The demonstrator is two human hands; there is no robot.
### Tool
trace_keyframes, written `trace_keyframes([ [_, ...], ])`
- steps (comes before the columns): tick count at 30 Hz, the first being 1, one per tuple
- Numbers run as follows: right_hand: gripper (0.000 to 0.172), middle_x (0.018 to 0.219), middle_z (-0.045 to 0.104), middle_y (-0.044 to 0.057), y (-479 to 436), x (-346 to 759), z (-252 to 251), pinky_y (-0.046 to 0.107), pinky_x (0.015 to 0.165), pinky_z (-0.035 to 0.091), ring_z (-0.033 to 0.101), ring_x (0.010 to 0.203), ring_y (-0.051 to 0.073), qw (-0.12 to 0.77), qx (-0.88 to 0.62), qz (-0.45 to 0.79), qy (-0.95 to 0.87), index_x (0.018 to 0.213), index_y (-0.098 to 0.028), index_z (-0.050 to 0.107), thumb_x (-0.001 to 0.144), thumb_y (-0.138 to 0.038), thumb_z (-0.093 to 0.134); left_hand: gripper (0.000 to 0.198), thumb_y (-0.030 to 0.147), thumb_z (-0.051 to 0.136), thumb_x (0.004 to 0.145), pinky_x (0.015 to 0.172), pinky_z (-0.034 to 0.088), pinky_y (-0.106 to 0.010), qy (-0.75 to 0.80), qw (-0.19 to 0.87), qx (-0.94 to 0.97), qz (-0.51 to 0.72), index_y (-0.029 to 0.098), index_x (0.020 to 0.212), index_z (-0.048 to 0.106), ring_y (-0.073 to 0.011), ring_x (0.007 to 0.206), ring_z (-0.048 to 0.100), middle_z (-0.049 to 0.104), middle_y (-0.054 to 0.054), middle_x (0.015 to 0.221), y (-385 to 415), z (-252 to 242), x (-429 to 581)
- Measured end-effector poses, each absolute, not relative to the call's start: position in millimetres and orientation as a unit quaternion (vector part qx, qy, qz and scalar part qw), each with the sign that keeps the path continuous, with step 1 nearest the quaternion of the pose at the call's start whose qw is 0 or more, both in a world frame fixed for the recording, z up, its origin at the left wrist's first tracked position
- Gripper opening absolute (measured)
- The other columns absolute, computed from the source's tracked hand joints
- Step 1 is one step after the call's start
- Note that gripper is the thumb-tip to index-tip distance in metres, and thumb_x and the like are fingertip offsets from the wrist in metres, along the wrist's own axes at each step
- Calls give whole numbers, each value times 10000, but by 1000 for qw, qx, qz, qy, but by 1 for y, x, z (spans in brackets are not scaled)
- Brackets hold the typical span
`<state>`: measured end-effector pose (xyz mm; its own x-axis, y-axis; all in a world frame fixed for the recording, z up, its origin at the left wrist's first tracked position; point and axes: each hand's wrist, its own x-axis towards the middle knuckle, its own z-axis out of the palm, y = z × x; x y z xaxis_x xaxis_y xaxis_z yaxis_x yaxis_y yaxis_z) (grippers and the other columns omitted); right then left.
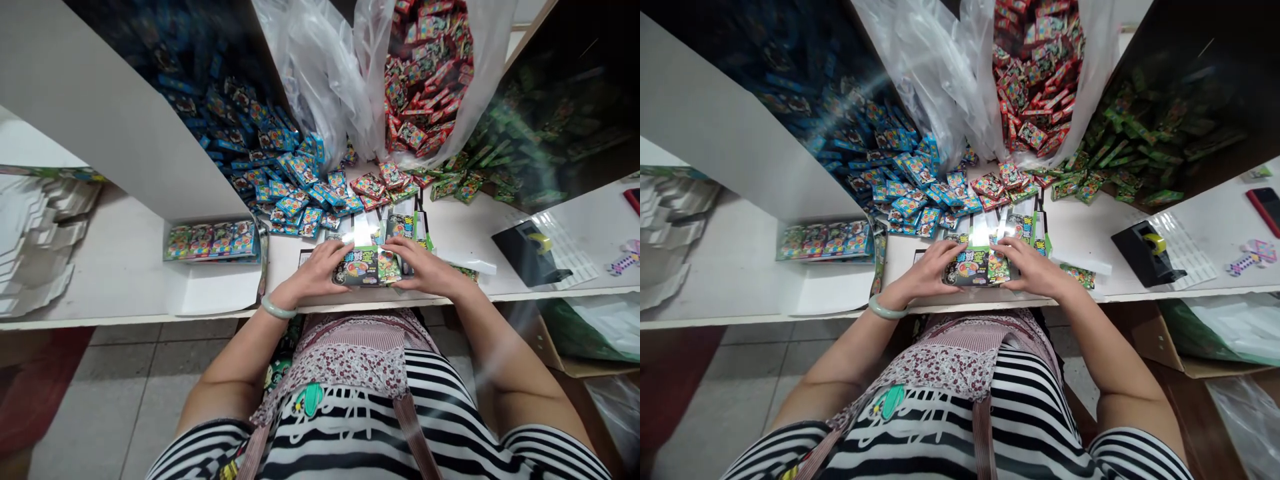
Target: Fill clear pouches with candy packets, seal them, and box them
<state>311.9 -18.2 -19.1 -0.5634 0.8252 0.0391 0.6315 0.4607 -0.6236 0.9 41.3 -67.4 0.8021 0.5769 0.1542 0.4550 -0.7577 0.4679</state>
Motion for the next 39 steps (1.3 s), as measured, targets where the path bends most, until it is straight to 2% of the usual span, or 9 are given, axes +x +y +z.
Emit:
trace_keyframes([
  [7,822,1456,488,161,-15,306,-25,580,1120,445,495,1359,358,139,-449,245,-848,1489,-250,430,756,-240,803,1016,655,746,754,1079,442,-534,280,215,926,134,180,1554,337,-370,1272,496,492,-198,1384,39,-69,4],
  [13,880,1556,412,132,-13,303,-31,567,1159,410,433,1431,344,181,-444,273,-834,1512,-317,383,759,-417,828,962,611,745,769,1096,440,-527,294,238,913,154,206,1548,351,-362,1279,493,500,-174,1382,40,-70,10],
  [15,789,1532,454,130,-16,299,-30,577,1165,391,428,1434,341,240,-465,260,-811,1490,-301,414,808,-474,771,962,605,740,777,1100,438,-535,309,231,906,173,203,1554,339,-366,1284,488,488,-178,1390,40,-70,10],
  [19,404,1229,693,107,-24,287,-25,579,1077,442,601,1221,323,288,-501,248,-778,1330,-286,589,947,-415,586,978,571,758,772,1100,440,-544,317,234,898,194,213,1566,312,-361,1279,491,489,-170,1378,39,-71,11],
  [25,343,1044,748,70,53,304,-23,413,934,521,688,988,235,364,-606,262,-657,1229,-204,654,964,-370,514,988,592,753,784,1105,439,-552,334,227,885,230,255,1579,274,-348,1288,491,473,-157,1389,42,-69,2],
  [28,320,1136,716,149,129,317,-28,402,1011,470,656,1085,263,283,-705,180,-624,1137,-105,693,904,-300,592,1004,588,759,783,1092,453,-539,342,215,881,247,261,1587,256,-343,1273,502,481,-153,1380,41,-66,-3],
  [32,502,1292,621,244,198,320,-32,410,1075,403,573,1251,335,155,-779,191,-577,1121,-19,675,795,-395,733,981,553,758,799,1103,450,-528,364,224,873,234,268,1590,253,-343,1289,501,485,-148,1387,35,-64,-5],
  [35,464,1139,699,197,214,322,-38,411,977,483,652,1079,307,147,-788,226,-554,994,-66,695,665,-359,841,963,547,759,798,1111,449,-521,388,233,862,229,276,1583,272,-343,1298,503,488,-143,1384,32,-66,-10],
  [39,220,846,722,60,207,333,-45,304,789,534,661,796,183,181,-788,265,-526,903,-128,687,771,-297,734,957,537,777,783,1122,440,-532,406,243,850,231,286,1571,295,-344,1304,500,476,-140,1391,36,-71,-18],
])
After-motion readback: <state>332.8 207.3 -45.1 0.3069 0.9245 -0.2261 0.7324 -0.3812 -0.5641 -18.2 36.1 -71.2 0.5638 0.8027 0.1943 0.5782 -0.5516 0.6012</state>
